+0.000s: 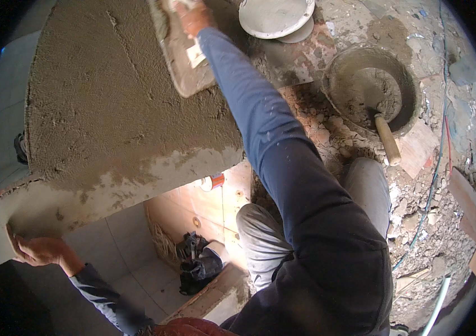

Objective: The person applies mortar from a bucket to the base of a wall using a trowel and smooths the applied layer with a wooden float.

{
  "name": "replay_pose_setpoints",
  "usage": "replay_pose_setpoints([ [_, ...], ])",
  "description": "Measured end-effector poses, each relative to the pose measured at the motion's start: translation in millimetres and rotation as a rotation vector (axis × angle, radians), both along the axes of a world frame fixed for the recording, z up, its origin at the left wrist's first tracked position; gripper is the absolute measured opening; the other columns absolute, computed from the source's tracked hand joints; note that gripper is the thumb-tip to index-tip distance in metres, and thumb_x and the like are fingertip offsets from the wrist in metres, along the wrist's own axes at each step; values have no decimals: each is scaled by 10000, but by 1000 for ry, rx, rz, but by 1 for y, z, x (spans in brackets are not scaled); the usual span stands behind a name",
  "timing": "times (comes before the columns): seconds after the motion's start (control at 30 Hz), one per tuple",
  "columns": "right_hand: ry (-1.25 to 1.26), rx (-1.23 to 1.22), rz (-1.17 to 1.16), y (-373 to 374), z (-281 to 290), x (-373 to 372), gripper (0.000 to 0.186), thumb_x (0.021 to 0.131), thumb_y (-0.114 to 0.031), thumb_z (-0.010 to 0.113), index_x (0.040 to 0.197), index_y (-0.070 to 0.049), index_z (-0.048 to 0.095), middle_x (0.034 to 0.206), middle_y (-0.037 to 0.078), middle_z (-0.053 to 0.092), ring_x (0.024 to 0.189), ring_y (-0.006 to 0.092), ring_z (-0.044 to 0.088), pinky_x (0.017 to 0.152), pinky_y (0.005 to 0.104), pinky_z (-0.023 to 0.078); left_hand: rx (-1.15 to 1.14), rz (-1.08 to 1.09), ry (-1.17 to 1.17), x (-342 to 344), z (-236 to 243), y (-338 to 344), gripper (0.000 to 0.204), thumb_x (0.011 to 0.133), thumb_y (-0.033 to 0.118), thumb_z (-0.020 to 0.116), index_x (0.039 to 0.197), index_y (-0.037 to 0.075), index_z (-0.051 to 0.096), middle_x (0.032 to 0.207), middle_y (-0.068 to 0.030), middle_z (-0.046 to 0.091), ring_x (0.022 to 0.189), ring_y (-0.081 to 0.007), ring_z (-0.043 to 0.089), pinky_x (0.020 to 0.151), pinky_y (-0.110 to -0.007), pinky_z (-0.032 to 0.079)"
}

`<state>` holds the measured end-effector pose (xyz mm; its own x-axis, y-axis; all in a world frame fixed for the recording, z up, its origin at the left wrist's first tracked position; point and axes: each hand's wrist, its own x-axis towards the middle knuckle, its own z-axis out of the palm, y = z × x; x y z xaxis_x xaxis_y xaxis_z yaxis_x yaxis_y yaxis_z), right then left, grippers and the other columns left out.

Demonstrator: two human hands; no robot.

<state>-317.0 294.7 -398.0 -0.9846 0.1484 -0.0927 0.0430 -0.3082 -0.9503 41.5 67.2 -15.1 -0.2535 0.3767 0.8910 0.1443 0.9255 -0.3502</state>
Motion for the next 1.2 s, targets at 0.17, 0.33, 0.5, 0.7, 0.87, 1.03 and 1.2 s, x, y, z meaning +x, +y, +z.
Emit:
replay_pose_setpoints([
  [0.17, -197, -188, 28, 8, -73, -12, 551, 902, -499, 602, 1097, 15, 566, 888, 190, 669, 763, 257, 665, 660, 425, 531, 95, -17, 30, 1, -1, 0, 297, 996, 156, 454, 993, -28, 687, 1123, -111, 663, 1023, -227, 617, 895, -357, 509],
  [0.33, -319, -212, 11, -10, -127, -21, 543, 898, -502, 621, 1010, 27, 560, 784, 159, 632, 633, 229, 615, 558, 403, 515, -17, 151, 93, 0, -3, 6, 322, 978, 162, 444, 1014, -27, 703, 1112, -123, 672, 1026, -226, 633, 904, -340, 513],
  [0.5, -396, -248, 12, -19, -157, -12, 550, 894, -504, 640, 923, 38, 554, 679, 127, 595, 502, 201, 564, 456, 380, 499, -114, 331, 188, -1, -3, 11, 314, 950, 205, 502, 1044, 21, 737, 1104, -100, 684, 1023, -215, 648, 883, -332, 524],
  [0.7, -590, -332, -41, -33, -200, 48, 500, 891, -450, 675, 846, 37, 573, 599, 119, 584, 446, 234, 571, 399, 393, 482, -75, -10, 42, -4, 1, 3, 302, 957, 188, 500, 1001, 5, 737, 1070, -105, 690, 990, -203, 645, 885, -321, 518],
  [0.87, -528, -357, -44, -34, -210, 68, 500, 886, -450, 675, 901, 40, 574, 617, 121, 590, 436, 239, 563, 402, 405, 483, -13, 28, 77, -6, -4, 13, 279, 965, 151, 495, 1040, 8, 723, 1085, -96, 697, 981, -198, 621, 879, -318, 513],
  [1.03, -635, -251, -26, -47, -236, 118, 611, 845, -526, 679, 1000, 57, 584, 654, 139, 612, 460, 262, 594, 402, 419, 481, 47, -96, 31, -8, -9, 14, 299, 961, 137, 493, 1053, -84, 672, 1067, -158, 684, 967, -230, 641, 898, -357, 524],
  [1.2, -662, -266, -42, -80, -275, 181, 680, 827, -566, 674, 1090, 56, 595, 688, 158, 631, 488, 283, 620, 412, 417, 485, 131, -351, -97, -10, 1, 0, 292, 945, 110, 518, 1047, -139, 631, 1112, -204, 672, 957, -247, 651, 896, -364, 536],
])
